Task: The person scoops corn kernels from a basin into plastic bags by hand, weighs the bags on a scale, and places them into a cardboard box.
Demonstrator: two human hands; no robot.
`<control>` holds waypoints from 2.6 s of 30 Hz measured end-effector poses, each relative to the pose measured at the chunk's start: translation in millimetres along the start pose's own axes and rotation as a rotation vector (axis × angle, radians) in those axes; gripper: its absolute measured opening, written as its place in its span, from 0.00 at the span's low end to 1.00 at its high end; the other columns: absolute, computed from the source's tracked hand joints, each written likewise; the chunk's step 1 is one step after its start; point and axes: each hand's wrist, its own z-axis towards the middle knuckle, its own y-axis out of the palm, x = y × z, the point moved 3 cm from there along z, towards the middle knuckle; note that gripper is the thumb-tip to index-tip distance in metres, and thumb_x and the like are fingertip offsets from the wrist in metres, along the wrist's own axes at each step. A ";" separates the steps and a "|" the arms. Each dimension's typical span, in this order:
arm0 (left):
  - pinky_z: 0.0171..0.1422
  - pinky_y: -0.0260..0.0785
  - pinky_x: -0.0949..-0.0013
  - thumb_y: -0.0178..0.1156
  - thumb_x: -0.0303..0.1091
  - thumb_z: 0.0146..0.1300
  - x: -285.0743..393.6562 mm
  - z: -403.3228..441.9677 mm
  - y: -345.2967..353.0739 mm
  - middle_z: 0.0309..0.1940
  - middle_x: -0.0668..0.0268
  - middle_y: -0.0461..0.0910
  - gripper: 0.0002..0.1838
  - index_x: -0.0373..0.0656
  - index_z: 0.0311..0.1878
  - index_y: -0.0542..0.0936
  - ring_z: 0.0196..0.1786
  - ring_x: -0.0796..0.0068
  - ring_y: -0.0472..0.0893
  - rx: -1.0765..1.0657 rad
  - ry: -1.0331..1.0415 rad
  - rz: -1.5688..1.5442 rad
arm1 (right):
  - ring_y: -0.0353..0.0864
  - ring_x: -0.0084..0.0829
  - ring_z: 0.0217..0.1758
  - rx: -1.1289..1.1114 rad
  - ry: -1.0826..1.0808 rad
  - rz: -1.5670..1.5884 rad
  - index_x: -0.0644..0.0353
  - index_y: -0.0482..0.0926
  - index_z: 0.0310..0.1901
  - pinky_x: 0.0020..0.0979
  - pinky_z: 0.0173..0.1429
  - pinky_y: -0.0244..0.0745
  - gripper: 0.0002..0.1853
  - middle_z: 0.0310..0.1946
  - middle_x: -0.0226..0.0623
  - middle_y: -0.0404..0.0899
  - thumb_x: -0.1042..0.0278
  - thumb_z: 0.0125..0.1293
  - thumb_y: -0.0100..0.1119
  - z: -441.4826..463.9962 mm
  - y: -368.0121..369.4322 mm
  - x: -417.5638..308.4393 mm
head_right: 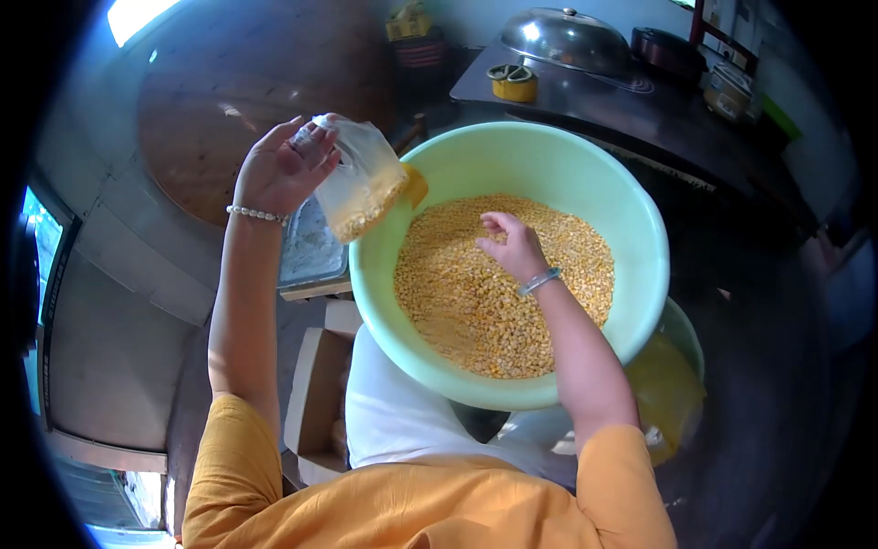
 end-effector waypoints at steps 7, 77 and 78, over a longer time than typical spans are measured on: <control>0.60 0.61 0.61 0.56 0.31 0.60 -94.2 -30.9 15.5 0.44 0.56 0.79 0.10 0.38 0.43 0.73 0.50 0.66 0.77 -0.041 -0.220 0.026 | 0.59 0.39 0.68 -0.238 -0.067 0.432 0.57 0.57 0.66 0.39 0.67 0.59 0.43 0.63 0.48 0.62 0.56 0.51 0.69 2.0 -15.7 -22.5; 0.19 0.62 0.79 0.60 0.30 0.57 -215.1 29.1 -76.9 0.18 0.72 0.69 0.06 0.39 0.32 0.74 0.15 0.84 0.66 0.118 0.073 0.742 | 0.71 0.21 0.23 -0.495 0.400 0.847 0.67 0.77 0.39 0.24 0.32 0.69 0.13 0.19 0.27 0.71 0.64 0.66 0.52 -17.9 51.0 22.2; 0.20 0.62 0.79 0.60 0.29 0.56 -213.7 28.9 -75.1 0.19 0.72 0.70 0.06 0.39 0.33 0.74 0.16 0.84 0.66 0.096 0.082 0.748 | 0.70 0.21 0.22 -0.452 0.432 0.865 0.67 0.77 0.39 0.24 0.31 0.69 0.12 0.18 0.27 0.70 0.64 0.66 0.52 -17.6 51.2 23.7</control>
